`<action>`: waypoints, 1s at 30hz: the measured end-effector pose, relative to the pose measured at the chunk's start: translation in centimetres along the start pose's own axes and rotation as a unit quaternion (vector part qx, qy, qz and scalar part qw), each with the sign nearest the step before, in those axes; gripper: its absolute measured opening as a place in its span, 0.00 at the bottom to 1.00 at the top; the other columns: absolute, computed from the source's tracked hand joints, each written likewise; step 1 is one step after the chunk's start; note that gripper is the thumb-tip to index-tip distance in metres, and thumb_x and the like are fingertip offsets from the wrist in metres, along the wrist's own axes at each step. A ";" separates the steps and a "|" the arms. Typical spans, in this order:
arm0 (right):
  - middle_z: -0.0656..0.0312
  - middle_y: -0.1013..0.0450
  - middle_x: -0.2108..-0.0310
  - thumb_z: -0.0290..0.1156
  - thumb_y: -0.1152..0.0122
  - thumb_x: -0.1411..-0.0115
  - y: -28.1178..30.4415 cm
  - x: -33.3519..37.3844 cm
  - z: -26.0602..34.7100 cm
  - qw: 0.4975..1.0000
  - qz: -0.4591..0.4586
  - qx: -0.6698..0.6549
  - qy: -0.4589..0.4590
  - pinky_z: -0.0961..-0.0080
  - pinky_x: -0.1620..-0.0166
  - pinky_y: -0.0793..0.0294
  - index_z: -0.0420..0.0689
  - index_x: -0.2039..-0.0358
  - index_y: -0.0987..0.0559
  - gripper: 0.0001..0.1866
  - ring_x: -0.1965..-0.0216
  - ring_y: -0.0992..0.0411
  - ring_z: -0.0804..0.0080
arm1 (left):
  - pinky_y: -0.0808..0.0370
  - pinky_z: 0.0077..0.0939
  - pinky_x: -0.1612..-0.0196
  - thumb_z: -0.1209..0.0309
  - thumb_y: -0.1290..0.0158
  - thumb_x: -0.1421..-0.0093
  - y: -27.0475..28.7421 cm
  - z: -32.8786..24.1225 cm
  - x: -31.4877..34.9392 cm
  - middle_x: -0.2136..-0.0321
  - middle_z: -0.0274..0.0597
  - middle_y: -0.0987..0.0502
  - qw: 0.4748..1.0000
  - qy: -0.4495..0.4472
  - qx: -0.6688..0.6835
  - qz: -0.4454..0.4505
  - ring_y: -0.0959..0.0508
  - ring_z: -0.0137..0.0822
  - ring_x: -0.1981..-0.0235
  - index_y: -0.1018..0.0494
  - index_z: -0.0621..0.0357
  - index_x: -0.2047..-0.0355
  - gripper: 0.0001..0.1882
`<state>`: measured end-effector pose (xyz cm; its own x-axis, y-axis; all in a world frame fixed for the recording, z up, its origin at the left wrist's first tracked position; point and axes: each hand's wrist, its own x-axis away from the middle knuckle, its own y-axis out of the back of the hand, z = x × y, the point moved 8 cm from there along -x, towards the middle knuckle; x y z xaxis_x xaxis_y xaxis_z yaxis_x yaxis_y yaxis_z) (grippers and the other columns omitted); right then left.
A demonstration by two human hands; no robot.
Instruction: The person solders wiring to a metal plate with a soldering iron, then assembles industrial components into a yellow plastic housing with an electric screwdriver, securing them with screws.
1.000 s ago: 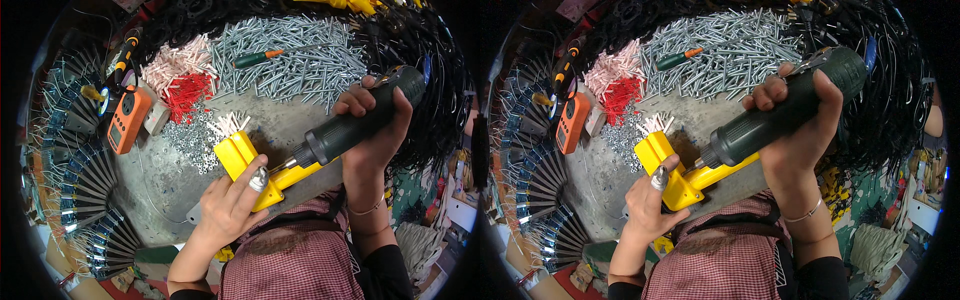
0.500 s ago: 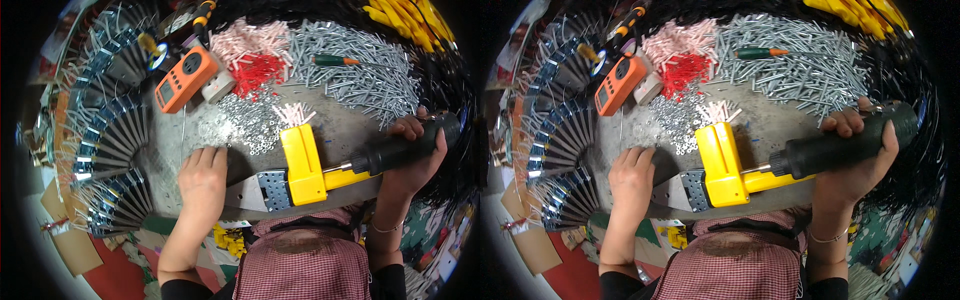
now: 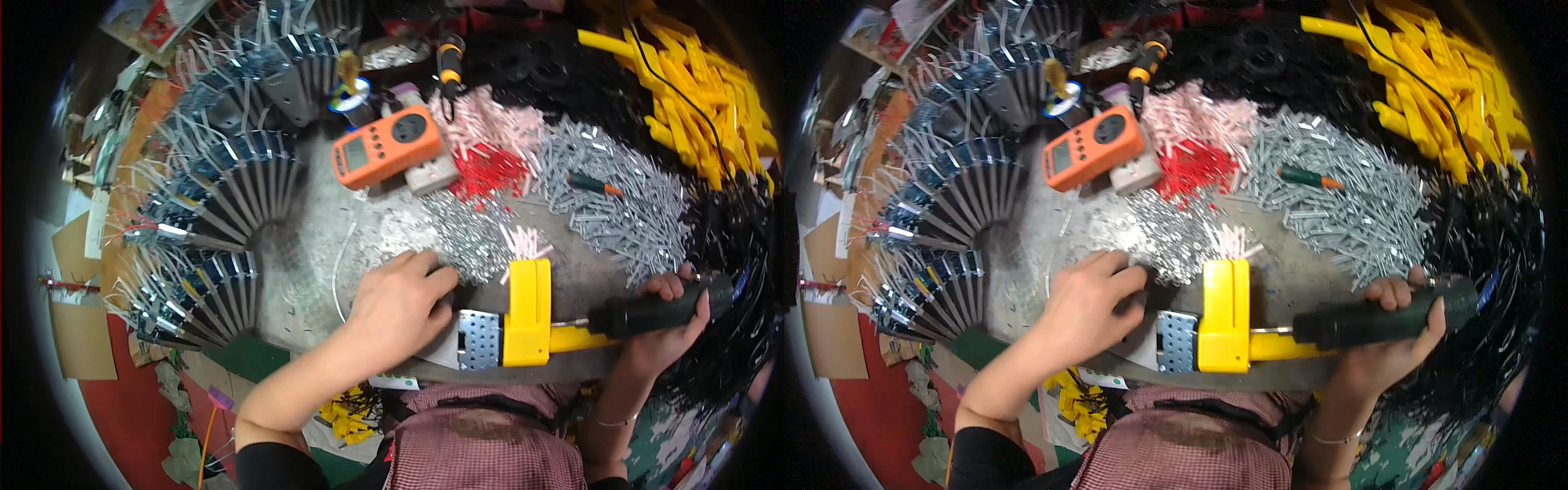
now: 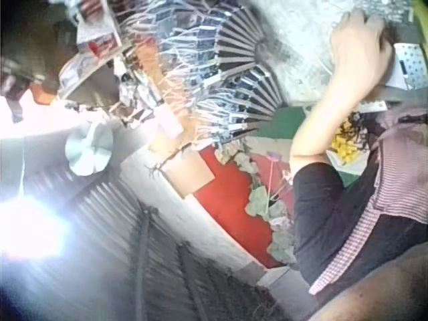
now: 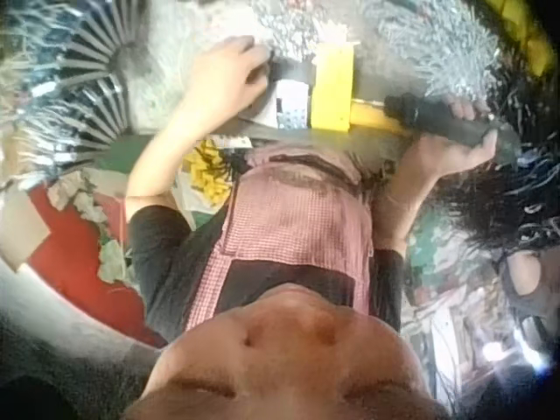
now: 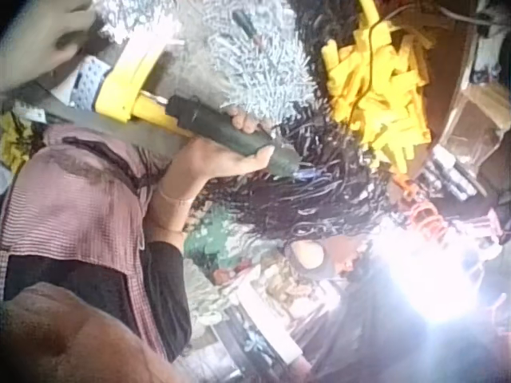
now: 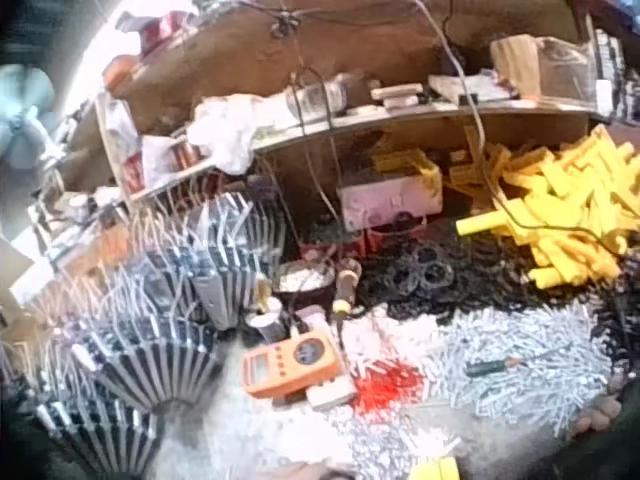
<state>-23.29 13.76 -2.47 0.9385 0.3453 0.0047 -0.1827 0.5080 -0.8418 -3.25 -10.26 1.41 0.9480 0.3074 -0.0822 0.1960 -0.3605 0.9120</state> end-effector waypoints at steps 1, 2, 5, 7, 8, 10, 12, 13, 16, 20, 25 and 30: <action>0.63 0.37 0.73 0.43 0.51 0.38 -0.2 0.0 0.0 1.000 0.004 -0.009 -0.006 0.71 0.56 0.31 0.37 0.53 0.34 0.23 0.69 0.37 0.73 | 0.28 0.39 0.69 0.73 0.44 0.59 0.2 -1.1 1.0 0.75 0.44 0.30 0.998 0.010 0.052 -0.020 0.26 0.47 0.71 0.29 0.58 0.75 0.09; 0.63 0.37 0.73 0.44 0.50 0.38 -0.5 0.0 -0.2 1.000 0.007 -0.016 -0.012 0.72 0.56 0.31 0.37 0.53 0.34 0.23 0.69 0.36 0.73 | 0.29 0.38 0.70 0.74 0.44 0.60 0.0 -1.7 1.8 0.75 0.45 0.31 0.993 0.022 0.106 -0.039 0.27 0.47 0.72 0.29 0.60 0.75 0.09; 0.63 0.37 0.72 0.42 0.49 0.39 -1.6 -0.2 -0.6 0.998 0.015 -0.052 -0.028 0.72 0.54 0.31 0.37 0.55 0.34 0.21 0.69 0.36 0.73 | 0.29 0.34 0.70 0.75 0.44 0.61 -2.0 -2.2 3.4 0.76 0.44 0.30 0.977 0.065 0.181 -0.088 0.27 0.46 0.74 0.29 0.62 0.75 0.10; 0.63 0.37 0.72 0.42 0.49 0.39 -1.8 -0.6 -1.0 0.997 0.025 -0.061 -0.038 0.71 0.54 0.31 0.37 0.55 0.34 0.21 0.68 0.36 0.73 | 0.29 0.31 0.71 0.75 0.44 0.61 -2.2 -1.6 3.7 0.76 0.44 0.29 0.964 0.092 0.208 -0.138 0.26 0.44 0.75 0.28 0.63 0.74 0.11; 0.63 0.37 0.72 0.41 0.48 0.39 -1.8 -0.7 -1.0 0.996 0.032 -0.068 -0.041 0.71 0.54 0.31 0.37 0.55 0.34 0.20 0.68 0.36 0.73 | 0.29 0.31 0.71 0.75 0.44 0.61 -2.6 -1.6 3.6 0.76 0.44 0.29 0.962 0.096 0.217 -0.136 0.26 0.44 0.75 0.28 0.63 0.74 0.11; 0.63 0.37 0.72 0.41 0.48 0.39 -1.7 -0.8 -1.2 0.995 0.043 -0.074 -0.046 0.70 0.54 0.31 0.38 0.56 0.35 0.20 0.68 0.36 0.74 | 0.30 0.34 0.73 0.75 0.43 0.62 -2.8 -1.5 3.4 0.76 0.42 0.30 0.960 0.090 0.217 -0.154 0.27 0.44 0.75 0.27 0.59 0.74 0.11; 0.63 0.37 0.72 0.41 0.48 0.39 -1.5 -0.6 -1.2 0.994 0.043 -0.087 -0.047 0.69 0.53 0.31 0.38 0.56 0.35 0.20 0.68 0.36 0.74 | 0.30 0.34 0.74 0.75 0.42 0.62 -3.0 -1.8 3.2 0.75 0.42 0.30 0.963 0.067 0.206 -0.157 0.27 0.43 0.75 0.27 0.59 0.74 0.12; 0.63 0.37 0.72 0.41 0.48 0.39 -1.4 -0.6 -1.2 0.994 0.043 -0.086 -0.048 0.69 0.53 0.31 0.38 0.56 0.35 0.20 0.68 0.36 0.74 | 0.30 0.33 0.74 0.75 0.42 0.63 -2.9 -2.1 3.2 0.75 0.42 0.30 0.967 0.042 0.192 -0.159 0.27 0.42 0.75 0.27 0.58 0.73 0.13; 0.63 0.37 0.72 0.41 0.48 0.39 -1.1 -0.3 -0.8 0.995 0.046 -0.072 -0.043 0.69 0.53 0.31 0.37 0.57 0.35 0.19 0.68 0.36 0.74 | 0.31 0.32 0.75 0.75 0.42 0.65 -2.9 -3.0 3.4 0.76 0.44 0.30 0.977 -0.008 0.160 -0.142 0.28 0.43 0.76 0.27 0.60 0.72 0.15; 0.64 0.37 0.72 0.41 0.48 0.39 -1.1 -0.4 -0.8 0.993 0.065 -0.080 -0.056 0.69 0.53 0.31 0.37 0.58 0.34 0.19 0.68 0.36 0.74 | 0.32 0.33 0.75 0.76 0.42 0.66 -3.2 -3.5 3.5 0.76 0.44 0.31 0.978 -0.033 0.148 -0.140 0.28 0.44 0.76 0.27 0.61 0.71 0.17; 0.64 0.37 0.72 0.42 0.48 0.39 -1.5 -0.5 -1.2 0.992 0.055 -0.096 -0.064 0.69 0.53 0.31 0.37 0.58 0.34 0.20 0.68 0.36 0.74 | 0.32 0.33 0.75 0.79 0.44 0.68 -3.3 -3.9 3.4 0.76 0.44 0.31 0.984 -0.066 0.112 -0.126 0.29 0.44 0.77 0.27 0.62 0.70 0.19; 0.64 0.36 0.73 0.43 0.48 0.38 -1.5 -0.4 -1.1 0.995 0.034 -0.074 -0.056 0.68 0.52 0.29 0.38 0.58 0.34 0.20 0.68 0.34 0.73 | 0.29 0.30 0.73 0.81 0.44 0.64 -3.1 -2.7 3.4 0.74 0.45 0.27 0.974 -0.014 0.178 -0.143 0.25 0.43 0.75 0.25 0.63 0.69 0.17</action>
<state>-23.07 12.01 -1.84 0.8854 0.4648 -0.0025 -0.1926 0.3620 -0.9121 -1.35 -5.75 -0.61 0.8471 0.4179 -0.3283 0.5231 -0.5466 0.6539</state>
